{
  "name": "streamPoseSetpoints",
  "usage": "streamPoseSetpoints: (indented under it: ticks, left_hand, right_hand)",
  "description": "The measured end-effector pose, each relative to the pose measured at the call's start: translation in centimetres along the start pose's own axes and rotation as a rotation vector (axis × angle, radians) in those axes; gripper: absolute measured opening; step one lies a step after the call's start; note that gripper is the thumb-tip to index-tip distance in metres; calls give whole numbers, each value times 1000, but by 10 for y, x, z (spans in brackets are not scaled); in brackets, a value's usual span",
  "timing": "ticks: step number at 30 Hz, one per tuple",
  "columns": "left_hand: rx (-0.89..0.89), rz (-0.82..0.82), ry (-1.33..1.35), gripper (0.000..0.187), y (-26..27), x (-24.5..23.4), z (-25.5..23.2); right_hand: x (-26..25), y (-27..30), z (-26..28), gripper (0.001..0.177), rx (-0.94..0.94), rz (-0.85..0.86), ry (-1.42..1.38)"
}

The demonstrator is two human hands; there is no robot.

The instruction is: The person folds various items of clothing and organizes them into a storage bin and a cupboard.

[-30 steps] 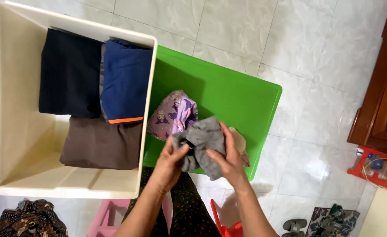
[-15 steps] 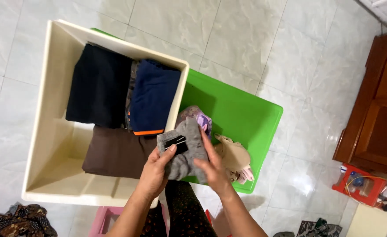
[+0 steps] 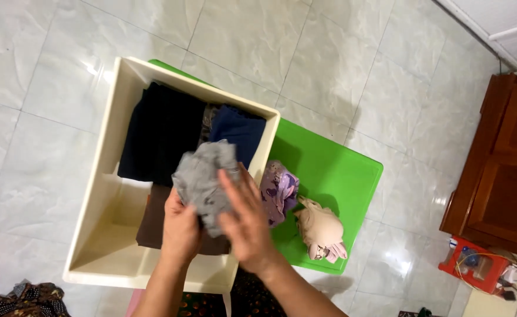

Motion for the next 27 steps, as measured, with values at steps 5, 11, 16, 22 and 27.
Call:
streamPoseSetpoints:
  ticks: [5, 11, 16, 22, 27]
  left_hand:
    - [-189, 100, 286, 47, 3, -13, -26]
    - [-332, -169, -56, 29, -5, -33, -30]
    - [-196, -256, -410, 35, -46, -41, -57]
    - [81, -196, -1297, 75, -122, -48, -50]
    - [577, -212, -1817, 48, -129, -59, 24]
  right_hand:
    - [28, -9, -7, 50, -87, -79, 277]
    - [41, -11, -19, 50, 69, 73, 57]
    - [38, -29, -24, 52, 59, 38, 116]
    - [69, -52, -137, 63, 70, 291, 395]
    - [80, -42, -166, 37, 169, 341, 355]
Point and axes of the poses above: each hand's wrist, its own y-axis away from the middle knuckle, its own x-axis out of the palm, z = x × y, the point moved 3 cm from there along -y, towards the middle knuckle, and after that the axes turned 15 degrees about -y, right-handed, at the moved point
